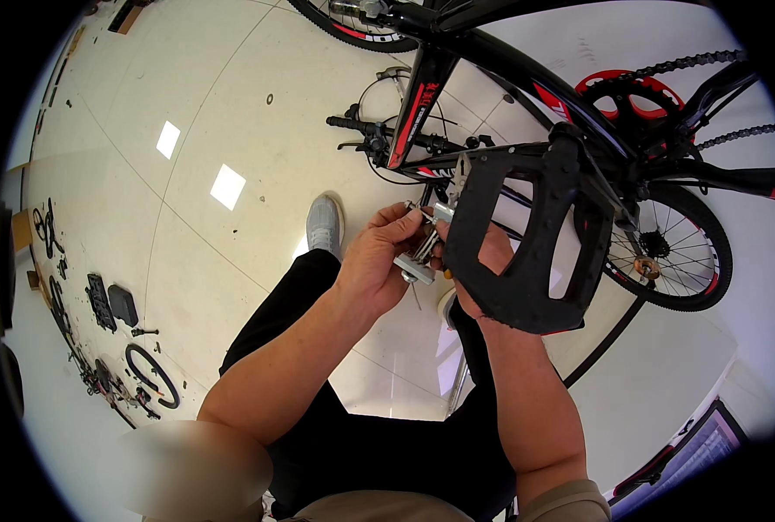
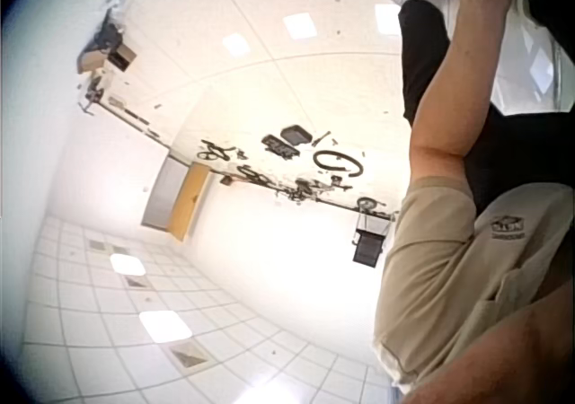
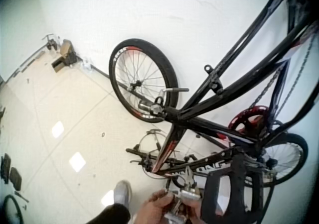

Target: The person uses pliers to remove a small metal component from a bicycle pedal. They then reattach the pedal to the crank arm and tighten it with the pliers.

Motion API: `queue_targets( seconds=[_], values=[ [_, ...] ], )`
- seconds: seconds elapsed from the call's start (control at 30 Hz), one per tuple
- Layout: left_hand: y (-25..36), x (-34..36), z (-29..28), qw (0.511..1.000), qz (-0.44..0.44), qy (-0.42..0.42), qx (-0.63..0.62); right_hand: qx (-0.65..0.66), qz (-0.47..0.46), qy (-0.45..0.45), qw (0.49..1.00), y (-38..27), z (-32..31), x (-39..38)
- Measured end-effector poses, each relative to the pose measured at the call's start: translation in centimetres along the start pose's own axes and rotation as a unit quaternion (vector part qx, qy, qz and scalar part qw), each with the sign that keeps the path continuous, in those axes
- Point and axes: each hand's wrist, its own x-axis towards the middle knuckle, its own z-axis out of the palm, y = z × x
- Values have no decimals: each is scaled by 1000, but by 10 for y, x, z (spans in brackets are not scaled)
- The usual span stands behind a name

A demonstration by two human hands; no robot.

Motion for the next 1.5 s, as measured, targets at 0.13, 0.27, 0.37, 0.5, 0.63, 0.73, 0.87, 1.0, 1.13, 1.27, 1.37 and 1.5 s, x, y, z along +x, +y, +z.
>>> queue_targets(
  seconds=[0.13, 0.27, 0.37, 0.5, 0.63, 0.73, 0.87, 1.0, 1.13, 1.27, 1.37, 1.5],
  values=[
    [-3, 7, -8, 1000, -13, 10, -3, -7, 2, 0, 1000, 1, 0, 1],
    [-1, 0, 0, 1000, -8, 15, -7, 43, 25, 1, 999, -4, 3, -1],
    [1, -5, 6, 1000, 9, 20, 2, 58, 36, 4, 998, -5, 2, -2],
    [3, -11, 8, 998, 49, 13, 24, 27, 17, 1, 999, -9, 7, -4],
    [-7, -8, 4, 984, 142, 43, 94, 38, 30, 1, 999, -4, 5, -1],
    [-13, -1, 1, 975, 180, 59, 118, 115, 36, 1, 993, -3, 8, 0],
    [-12, -4, 4, 980, 163, 72, 84, 165, 38, -8, 986, 2, 9, 0],
    [-5, -10, 9, 989, 118, 70, 63, 143, 33, -15, 989, 2, 8, -1],
    [-3, -12, 11, 992, 97, 69, 45, 138, 33, -9, 990, 1, 9, -1],
    [-2, -8, 9, 998, 57, 18, 28, 157, 32, -21, 987, 2, 1, 1],
    [-5, -2, 6, 999, 40, -32, 19, 174, 40, -26, 984, -8, -3, 0],
    [-7, -6, 14, 999, 44, -7, -14, 166, 41, -47, 984, -14, -12, 1]
  ],
)
